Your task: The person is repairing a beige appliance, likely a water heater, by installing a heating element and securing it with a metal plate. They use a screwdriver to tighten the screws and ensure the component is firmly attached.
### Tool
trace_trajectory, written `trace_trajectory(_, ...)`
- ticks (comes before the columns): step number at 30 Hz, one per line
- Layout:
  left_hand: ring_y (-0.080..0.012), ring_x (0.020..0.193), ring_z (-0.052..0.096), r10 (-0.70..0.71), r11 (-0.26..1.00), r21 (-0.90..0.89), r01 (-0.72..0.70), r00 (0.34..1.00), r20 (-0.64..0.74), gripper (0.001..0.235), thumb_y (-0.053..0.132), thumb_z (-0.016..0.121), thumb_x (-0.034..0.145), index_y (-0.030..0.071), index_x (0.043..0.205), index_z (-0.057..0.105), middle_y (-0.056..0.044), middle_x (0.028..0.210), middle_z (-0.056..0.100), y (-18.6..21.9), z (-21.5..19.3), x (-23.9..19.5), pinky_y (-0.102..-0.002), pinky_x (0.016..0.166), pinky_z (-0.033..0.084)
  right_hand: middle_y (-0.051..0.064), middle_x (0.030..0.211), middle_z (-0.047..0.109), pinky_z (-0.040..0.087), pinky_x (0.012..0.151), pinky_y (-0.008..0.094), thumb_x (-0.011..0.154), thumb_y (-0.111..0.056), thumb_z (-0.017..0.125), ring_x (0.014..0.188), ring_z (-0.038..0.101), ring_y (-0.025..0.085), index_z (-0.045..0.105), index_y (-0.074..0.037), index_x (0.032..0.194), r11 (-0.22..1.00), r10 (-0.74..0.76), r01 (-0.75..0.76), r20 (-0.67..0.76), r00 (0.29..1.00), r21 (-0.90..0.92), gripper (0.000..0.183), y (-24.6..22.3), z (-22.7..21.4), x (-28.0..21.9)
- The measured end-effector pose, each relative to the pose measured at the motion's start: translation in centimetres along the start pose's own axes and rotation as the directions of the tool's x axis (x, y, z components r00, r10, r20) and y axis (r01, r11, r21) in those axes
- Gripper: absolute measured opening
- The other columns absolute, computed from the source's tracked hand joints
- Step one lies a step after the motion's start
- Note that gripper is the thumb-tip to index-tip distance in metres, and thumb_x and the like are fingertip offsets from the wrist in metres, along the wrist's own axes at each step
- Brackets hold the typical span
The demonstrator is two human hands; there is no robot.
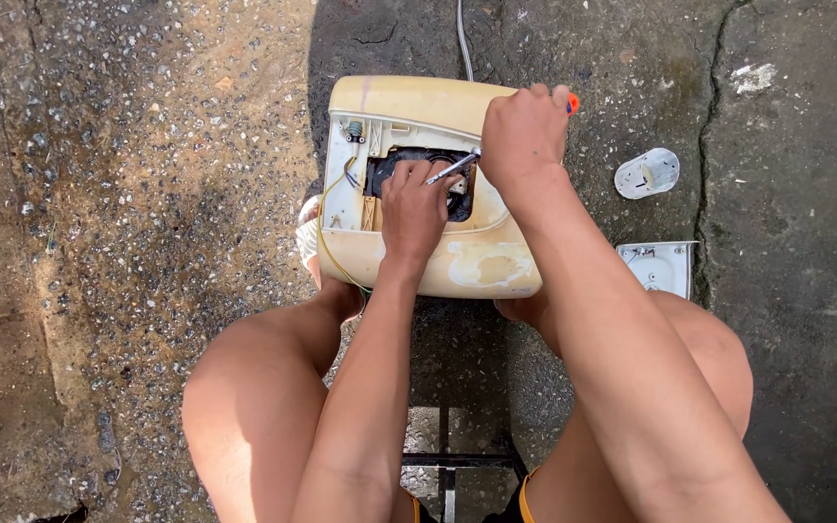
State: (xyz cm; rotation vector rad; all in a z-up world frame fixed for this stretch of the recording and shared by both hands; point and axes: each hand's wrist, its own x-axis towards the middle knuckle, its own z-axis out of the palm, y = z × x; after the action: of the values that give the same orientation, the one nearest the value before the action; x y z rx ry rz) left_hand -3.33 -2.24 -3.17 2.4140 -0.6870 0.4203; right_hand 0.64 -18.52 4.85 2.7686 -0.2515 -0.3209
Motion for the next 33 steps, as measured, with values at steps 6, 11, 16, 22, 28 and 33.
trace_trajectory(6,-0.028,0.088,0.056,0.042,0.997,0.071,-0.038,0.998,-0.049,0.015,0.026,0.064,0.103,0.02,0.116,0.071,0.003,0.096,0.068,-0.3,0.5,-0.5,-0.044,0.066,0.047,0.006,0.112,0.074,0.036,0.108,0.058,0.087,-0.033,0.071,0.108,0.068,0.029,0.074,-0.018,0.118,0.981,0.138,-0.166,0.248,0.959,0.096,0.035,-0.6,-2.5,-1.5)
trace_trajectory(11,-0.0288,0.086,0.056,0.055,0.993,0.105,-0.054,0.998,-0.012,0.021,0.028,0.06,0.106,0.02,0.124,0.067,-0.002,0.097,0.067,-0.6,0.8,-0.4,-0.043,0.069,0.048,0.009,0.116,0.072,0.037,0.103,0.06,0.085,-0.03,0.069,0.11,0.066,0.032,0.073,-0.019,0.119,0.99,0.093,-0.115,0.232,0.968,0.084,0.036,-0.2,-2.4,-1.2)
trace_trajectory(16,-0.0284,0.081,0.052,0.071,0.996,0.056,-0.068,0.996,-0.057,0.014,0.026,0.062,0.104,0.016,0.1,0.071,-0.003,0.087,0.058,-0.7,0.6,-0.3,-0.042,0.06,0.047,0.02,0.119,0.072,0.057,0.087,0.054,0.091,-0.048,0.068,0.108,0.069,0.045,0.073,-0.006,0.12,0.98,-0.173,0.132,0.313,0.934,0.148,0.051,3.2,-4.4,-1.3)
trace_trajectory(22,-0.0366,0.068,0.059,0.03,0.969,-0.246,0.016,0.983,0.18,0.018,0.024,0.064,0.1,0.009,0.093,0.072,-0.009,0.077,0.069,-0.8,-2.9,3.4,-0.051,0.06,0.042,0.004,0.095,0.074,0.035,0.099,0.049,0.098,-0.053,0.07,0.106,0.062,0.033,0.08,-0.022,0.102,0.902,-0.388,0.405,-0.133,0.912,0.15,0.032,7.2,-2.7,-0.2)
trace_trajectory(28,-0.0497,0.068,0.057,0.081,0.991,-0.126,-0.036,0.923,0.377,0.028,0.028,0.067,0.097,0.012,0.085,0.048,-0.012,0.071,0.066,-1.8,-4.5,5.6,-0.055,0.054,0.038,-0.007,0.09,0.067,0.05,0.08,0.047,0.094,-0.032,0.083,0.121,0.055,0.028,0.083,-0.025,0.098,0.807,-0.42,0.59,-0.698,0.58,0.004,0.008,5.5,-2.6,2.6)
trace_trajectory(33,-0.044,0.065,0.062,0.125,0.983,-0.166,-0.076,0.941,0.313,0.012,0.022,0.062,0.099,0.01,0.097,0.059,-0.013,0.073,0.068,-2.5,-3.8,4.7,-0.054,0.053,0.041,-0.003,0.106,0.067,0.027,0.111,0.07,0.094,-0.045,0.085,0.13,0.055,0.037,0.086,-0.024,0.106,0.726,-0.492,0.687,-0.718,0.492,-0.027,0.023,3.3,-3.0,3.4)
